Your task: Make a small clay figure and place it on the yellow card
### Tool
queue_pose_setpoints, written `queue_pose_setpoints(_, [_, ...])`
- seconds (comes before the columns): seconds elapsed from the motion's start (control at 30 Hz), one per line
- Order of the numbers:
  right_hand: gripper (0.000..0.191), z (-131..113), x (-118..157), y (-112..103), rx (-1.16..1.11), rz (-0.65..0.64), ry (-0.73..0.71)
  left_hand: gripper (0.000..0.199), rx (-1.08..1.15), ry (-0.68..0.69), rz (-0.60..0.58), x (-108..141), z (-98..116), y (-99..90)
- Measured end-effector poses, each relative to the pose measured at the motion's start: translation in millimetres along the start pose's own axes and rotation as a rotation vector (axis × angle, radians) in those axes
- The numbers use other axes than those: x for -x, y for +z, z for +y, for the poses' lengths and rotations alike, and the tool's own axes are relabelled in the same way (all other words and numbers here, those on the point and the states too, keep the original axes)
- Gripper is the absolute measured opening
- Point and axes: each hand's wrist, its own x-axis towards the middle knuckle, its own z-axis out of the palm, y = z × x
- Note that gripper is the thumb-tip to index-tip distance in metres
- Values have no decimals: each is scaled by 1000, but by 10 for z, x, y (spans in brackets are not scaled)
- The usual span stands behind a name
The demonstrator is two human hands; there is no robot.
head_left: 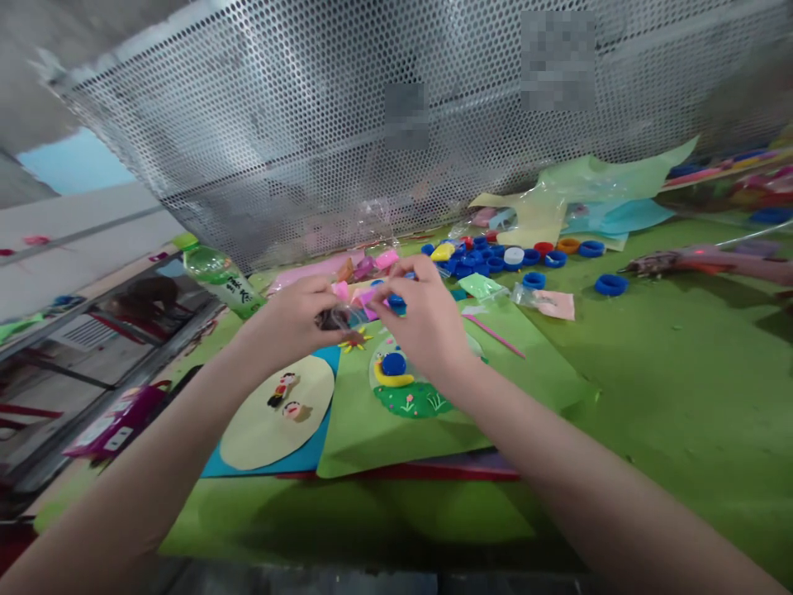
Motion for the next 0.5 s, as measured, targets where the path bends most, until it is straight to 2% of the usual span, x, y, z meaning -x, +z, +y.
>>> queue_pose_setpoints(0.2, [12,1,50,79,8,-101,-72,31,-4,16,24,70,76,-26])
queue_pose_setpoints(0.37, [12,33,50,82,63,-183,-85,23,-23,22,48,44,124,51])
queue_pose_setpoints(0.5, [15,1,33,43,141,-245,-109,15,50,63,118,59,84,151])
